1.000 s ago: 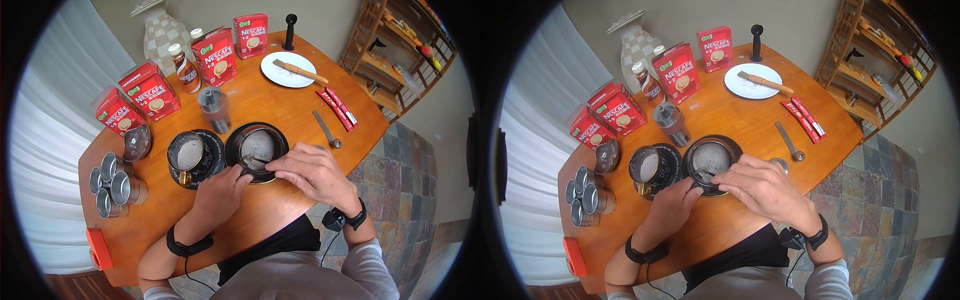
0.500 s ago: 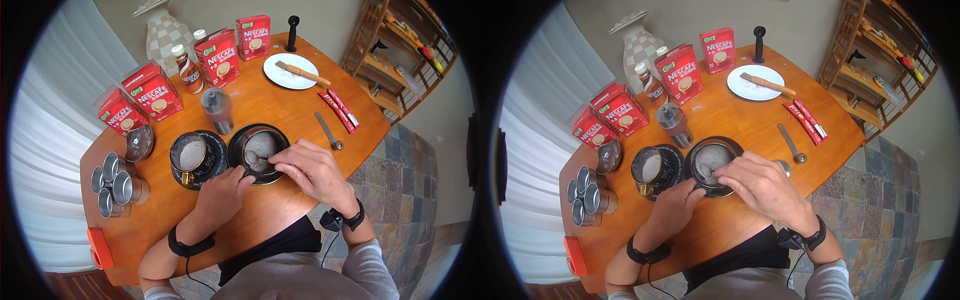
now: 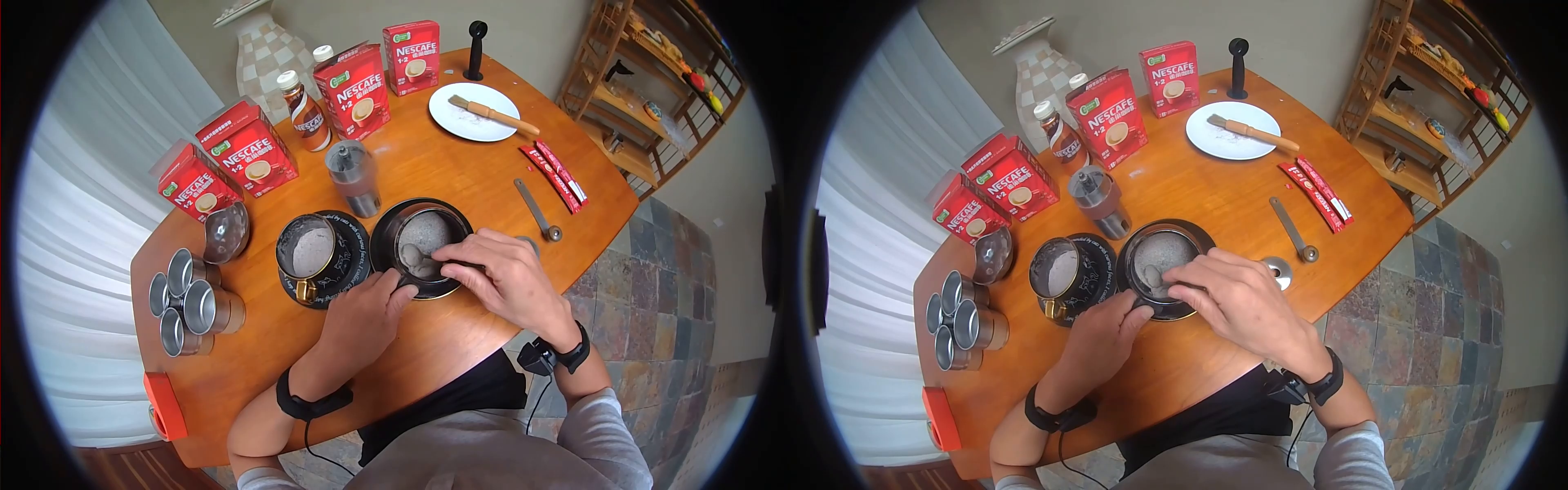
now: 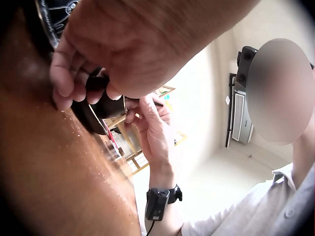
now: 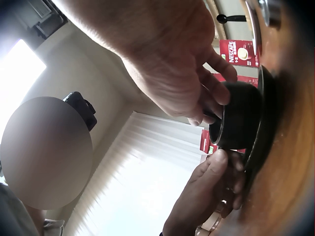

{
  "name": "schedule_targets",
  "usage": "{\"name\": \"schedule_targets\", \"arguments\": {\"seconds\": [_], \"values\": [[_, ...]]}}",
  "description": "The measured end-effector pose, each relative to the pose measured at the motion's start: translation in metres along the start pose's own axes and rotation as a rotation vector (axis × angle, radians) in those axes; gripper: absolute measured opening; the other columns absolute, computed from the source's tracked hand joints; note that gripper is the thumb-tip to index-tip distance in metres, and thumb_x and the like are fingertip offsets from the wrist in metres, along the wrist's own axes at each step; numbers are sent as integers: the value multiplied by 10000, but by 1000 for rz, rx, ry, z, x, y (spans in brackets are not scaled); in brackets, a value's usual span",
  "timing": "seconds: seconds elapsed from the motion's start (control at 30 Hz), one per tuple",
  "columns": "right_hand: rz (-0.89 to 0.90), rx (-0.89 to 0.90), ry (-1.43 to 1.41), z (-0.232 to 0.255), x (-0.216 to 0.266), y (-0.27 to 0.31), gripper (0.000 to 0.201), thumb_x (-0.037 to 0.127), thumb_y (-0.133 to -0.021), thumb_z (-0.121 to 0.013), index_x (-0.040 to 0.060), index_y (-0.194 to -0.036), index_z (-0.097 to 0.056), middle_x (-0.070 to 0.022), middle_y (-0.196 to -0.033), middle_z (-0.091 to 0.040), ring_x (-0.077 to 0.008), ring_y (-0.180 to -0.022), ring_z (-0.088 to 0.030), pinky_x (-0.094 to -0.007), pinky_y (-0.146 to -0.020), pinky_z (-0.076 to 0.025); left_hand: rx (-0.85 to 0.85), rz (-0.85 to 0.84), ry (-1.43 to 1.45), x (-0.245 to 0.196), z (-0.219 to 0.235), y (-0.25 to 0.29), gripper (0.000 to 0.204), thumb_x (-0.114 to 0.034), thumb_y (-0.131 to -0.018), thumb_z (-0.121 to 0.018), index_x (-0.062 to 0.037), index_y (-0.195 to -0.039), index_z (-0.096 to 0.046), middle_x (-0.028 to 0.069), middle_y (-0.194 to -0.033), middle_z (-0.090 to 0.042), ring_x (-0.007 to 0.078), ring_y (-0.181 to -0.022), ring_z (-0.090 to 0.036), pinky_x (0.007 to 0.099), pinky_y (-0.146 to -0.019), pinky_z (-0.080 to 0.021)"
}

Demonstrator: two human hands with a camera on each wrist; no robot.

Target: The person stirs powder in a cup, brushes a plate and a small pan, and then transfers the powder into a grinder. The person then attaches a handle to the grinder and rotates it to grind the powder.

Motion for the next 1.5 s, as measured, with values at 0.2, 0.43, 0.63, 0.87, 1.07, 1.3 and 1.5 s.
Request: {"name": "schedule_targets", "arguments": {"seconds": [0.2,0.43,0.63,0.87,1.07,1.3,1.5], "values": [[-18,-78,-23,12,6,-4,137,72,-907,-768,14,-1029,-749,-110,-882,-720,-293,-805,-665,-387,-709,-534,51,109,60,0,1,-1,207,-231,-1046,-621,-25,-1018,-613,219,-904,-664,467,-861,-645,510,-700,-504],[29,-33,41,10,7,-4,109,69,-910,-759,21,-1008,-766,-92,-907,-730,-285,-836,-663,-387,-721,-545,42,101,61,1,1,0,215,-234,-1046,-622,-25,-996,-604,216,-880,-654,464,-835,-641,505,-688,-501],[51,-30,56,8,9,-4,111,100,-922,-754,37,-1011,-771,-76,-923,-732,-273,-849,-653,-390,-704,-538,31,93,52,1,2,-1,220,-238,-1047,-623,-28,-985,-600,216,-860,-649,469,-812,-638,510,-670,-496],[103,19,65,5,11,-3,112,126,-924,-755,61,-1014,-766,-55,-945,-728,-261,-836,-629,-390,-665,-521,39,93,41,0,2,-1,216,-236,-1045,-627,-30,-988,-598,213,-863,-654,469,-821,-643,515,-668,-497],[136,38,137,13,15,-3,122,107,-901,-766,56,-1011,-758,-46,-940,-720,-252,-824,-631,-375,-663,-528,35,89,47,0,2,-1,210,-234,-1045,-625,-33,-991,-597,211,-863,-658,467,-821,-645,517,-666,-498],[160,-13,386,28,27,-4,182,52,-821,-789,54,-992,-726,-37,-907,-681,-234,-804,-621,-362,-663,-540,38,84,28,-1,1,-1,213,-240,-1044,-623,-36,-993,-592,200,-873,-659,465,-814,-643,520,-665,-496],[154,18,406,27,31,1,175,40,-822,-784,38,-980,-709,-46,-893,-660,-237,-801,-617,-357,-652,-534,43,85,4,-1,1,-1,224,-245,-1044,-622,-33,-984,-584,192,-877,-657,457,-818,-645,515,-667,-499]]}}
Point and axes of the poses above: each hand's wrist, its own y-axis away from the middle knuckle, its own z-axis out of the back of the hand, x = y × z, the point moved 9 cm from there along -y, towards the middle knuckle
